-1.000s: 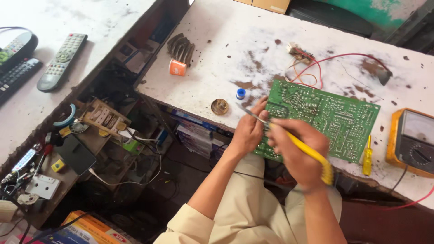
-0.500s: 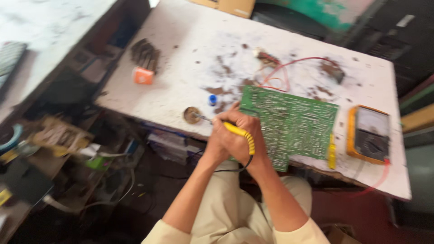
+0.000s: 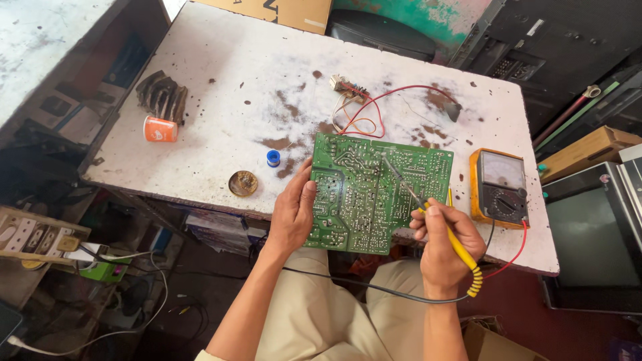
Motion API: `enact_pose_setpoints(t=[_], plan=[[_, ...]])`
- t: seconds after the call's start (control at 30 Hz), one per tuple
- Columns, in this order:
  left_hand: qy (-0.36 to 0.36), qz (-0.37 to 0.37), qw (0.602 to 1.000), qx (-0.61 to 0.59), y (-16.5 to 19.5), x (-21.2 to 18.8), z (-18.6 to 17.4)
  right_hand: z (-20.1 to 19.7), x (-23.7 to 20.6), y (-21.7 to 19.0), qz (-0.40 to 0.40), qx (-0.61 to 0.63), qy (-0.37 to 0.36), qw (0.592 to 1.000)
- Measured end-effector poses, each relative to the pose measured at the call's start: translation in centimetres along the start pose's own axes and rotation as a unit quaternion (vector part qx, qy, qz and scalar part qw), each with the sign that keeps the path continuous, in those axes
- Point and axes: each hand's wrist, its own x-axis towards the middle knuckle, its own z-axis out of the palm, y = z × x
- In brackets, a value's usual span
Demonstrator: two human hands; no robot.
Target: The person applies flux to a green circuit board and uses a soldering iron to reflow solder joints on the back side. They repeatedly heat specific areas while holding the board steady with their other hand.
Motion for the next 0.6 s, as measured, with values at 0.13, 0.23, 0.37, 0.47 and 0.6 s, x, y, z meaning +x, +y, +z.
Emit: enact_pose_setpoints(t=[0.13,0.23,0.37,0.47,0.6], plan=[[0.003,0.0,1.0,0.006,-0.07,-0.09,0.15,0.25,0.05,0.23,0.001,-0.024,-0.015,1.0],[0.005,0.001,1.0,0.014,-0.07,-0.06,0.18,0.44,0.38,0.05,0.004,-0.026,-0.022,0.999],[0.004,0.006,1.0,0.009,-0.02,-0.06,0.15,0.54,0.46,-0.31,0.006,-0.037,-0.025,0.999],[0.003,0.008,1.0,0.008,-0.03,-0.07,0.14,0.61,0.39,-0.37,-0.001,-0.039,-0.027,0.999],[0.005,-0.001,1.0,0.019,-0.07,-0.09,0.14,0.36,0.4,-0.03,0.007,-0.035,-0.027,0.999]])
